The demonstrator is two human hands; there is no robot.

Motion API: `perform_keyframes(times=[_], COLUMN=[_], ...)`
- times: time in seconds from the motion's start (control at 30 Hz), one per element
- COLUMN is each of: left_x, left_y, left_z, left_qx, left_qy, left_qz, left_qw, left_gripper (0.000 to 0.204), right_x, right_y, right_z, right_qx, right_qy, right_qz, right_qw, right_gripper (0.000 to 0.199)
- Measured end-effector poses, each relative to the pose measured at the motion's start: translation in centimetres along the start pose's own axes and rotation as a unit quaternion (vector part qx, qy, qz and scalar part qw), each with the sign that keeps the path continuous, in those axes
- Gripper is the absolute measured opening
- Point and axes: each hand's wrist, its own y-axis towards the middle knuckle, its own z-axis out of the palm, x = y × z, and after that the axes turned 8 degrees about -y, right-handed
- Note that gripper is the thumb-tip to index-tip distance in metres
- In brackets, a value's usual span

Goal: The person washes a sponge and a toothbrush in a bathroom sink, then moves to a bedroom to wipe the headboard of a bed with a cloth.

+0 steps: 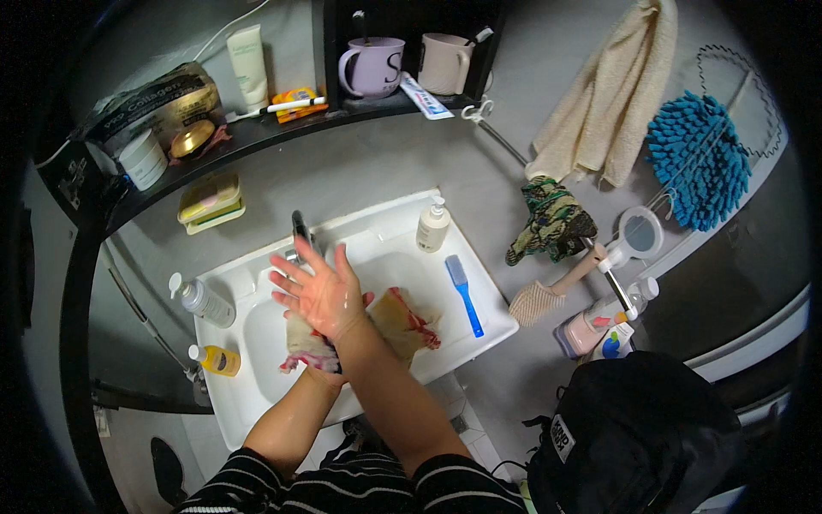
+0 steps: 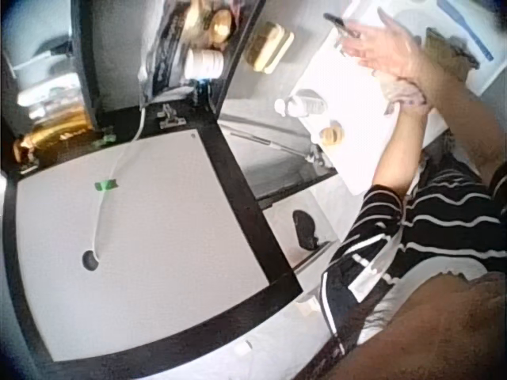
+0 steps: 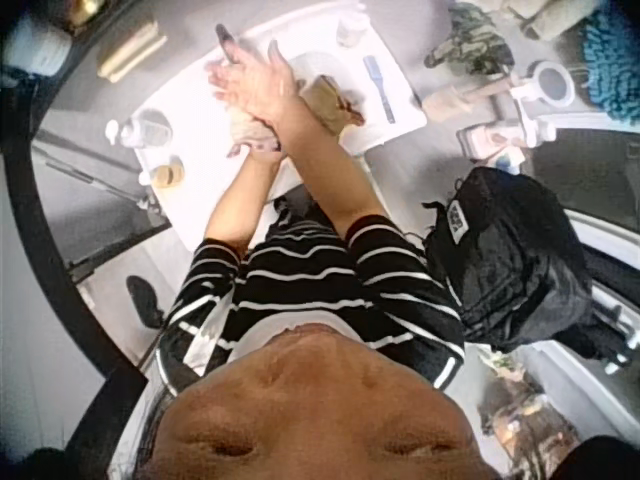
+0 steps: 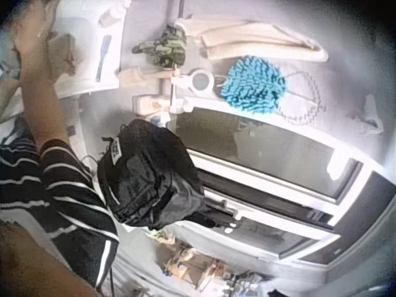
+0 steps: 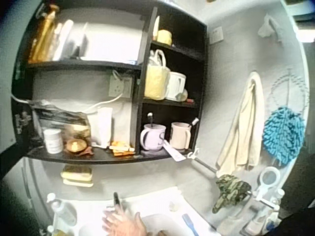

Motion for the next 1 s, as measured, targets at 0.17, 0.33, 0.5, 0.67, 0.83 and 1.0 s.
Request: perform_keyframes(times=[0.17, 0.33, 0.5, 0.67, 0.83, 1.0], left_x=[0.7, -2.3, -0.6, 2.5, 4.9, 2.8], left_y=[1.5, 1.6, 2.0, 2.9, 3.4, 4.0], left_z=[-2.9, 0.1, -0.2, 2.4, -0.4, -3.4], left_qx=[-0.151, -0.267, -0.212, -0.208, -0.394, -0.176], left_qy=[0.107, 0.277, 0.476, 0.506, 0.408, 0.463], left_qz=[0.152, 0.204, 0.074, 0.079, -0.006, -0.104], left_qw=[0.971, 0.9, 0.851, 0.833, 0.824, 0.862], left_gripper=[0.069, 0.063, 0.044, 0.05, 0.071, 0.077], right_x=[-0.1, 0.7, 0.7, 2.8, 0.0, 4.0], right_y=[-0.7, -6.9, -10.7, -12.8, -12.7, -13.0], right_z=[-6.5, -3.2, -10.5, -10.0, -9.7, -9.6], right_qx=[-0.082, -0.106, -0.276, -0.381, -0.381, -0.513], right_qy=[-0.005, -0.066, -0.123, -0.43, -0.45, -0.421], right_qz=[-0.016, -0.025, 0.056, -0.11, -0.085, -0.121], right_qw=[0.996, 0.992, 0.952, 0.811, 0.803, 0.738], right_gripper=[0.086, 0.074, 0.056, 0.07, 0.048, 0.024])
